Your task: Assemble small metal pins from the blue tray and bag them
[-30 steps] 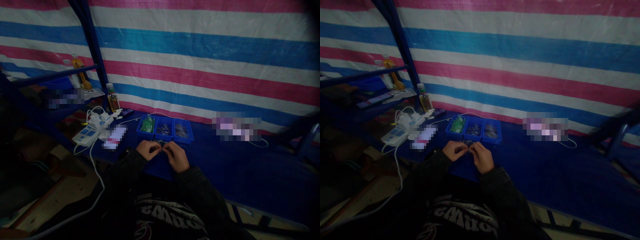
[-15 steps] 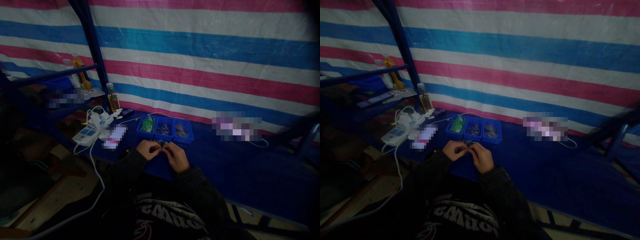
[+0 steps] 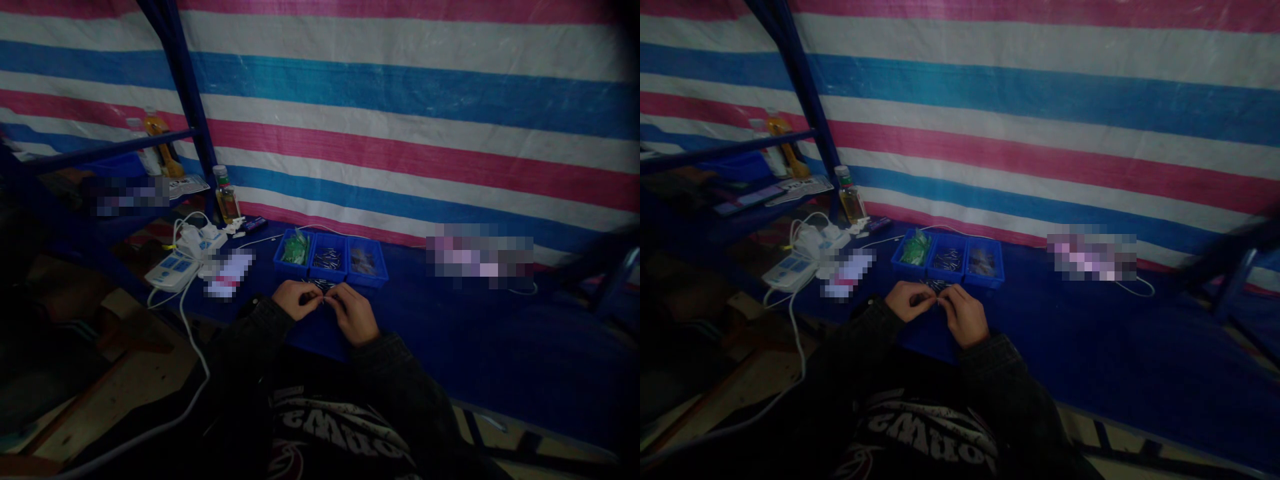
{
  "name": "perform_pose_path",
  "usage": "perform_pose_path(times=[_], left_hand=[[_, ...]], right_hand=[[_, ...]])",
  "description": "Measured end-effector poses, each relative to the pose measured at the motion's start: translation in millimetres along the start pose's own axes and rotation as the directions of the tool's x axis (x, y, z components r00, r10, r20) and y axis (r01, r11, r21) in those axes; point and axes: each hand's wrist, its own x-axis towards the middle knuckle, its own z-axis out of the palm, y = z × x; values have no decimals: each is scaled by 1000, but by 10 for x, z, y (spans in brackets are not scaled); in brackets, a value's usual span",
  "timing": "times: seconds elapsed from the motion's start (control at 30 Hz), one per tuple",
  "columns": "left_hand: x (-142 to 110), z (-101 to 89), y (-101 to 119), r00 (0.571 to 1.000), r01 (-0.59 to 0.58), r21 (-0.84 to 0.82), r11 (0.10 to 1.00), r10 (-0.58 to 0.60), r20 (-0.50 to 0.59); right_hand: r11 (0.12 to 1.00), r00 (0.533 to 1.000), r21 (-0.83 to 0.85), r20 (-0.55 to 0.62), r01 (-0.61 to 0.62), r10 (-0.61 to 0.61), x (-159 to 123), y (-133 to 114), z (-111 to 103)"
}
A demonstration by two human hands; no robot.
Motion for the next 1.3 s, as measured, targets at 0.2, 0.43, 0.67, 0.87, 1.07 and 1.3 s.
perform_pose_path(times=[0.2,0.43,0.67,0.87,1.07,1.3], left_hand=[[-6,2,-8,1000,11,7,1000,-11,-18],[-3,-11,3,1000,22,6,1000,-22,-2],[0,-23,13,1000,17,-8,1000,-17,-5],[-1,-19,4,1000,22,7,1000,-22,-5],[-8,-4,-1,1000,21,18,1000,-20,-18],[-11,-7,-3,999,26,23,999,-25,-21]], right_hand=[[1000,1000,11,-13,-8,8,-5,-19,3],[1000,1000,1,-3,-2,2,-6,-17,-1],[1000,1000,0,-12,-18,18,-1,-13,4],[1000,1000,-5,-18,-16,16,-8,-7,12],[999,1000,-28,-11,-30,29,8,-30,-10],[1000,999,-13,-30,-24,24,-7,3,12]])
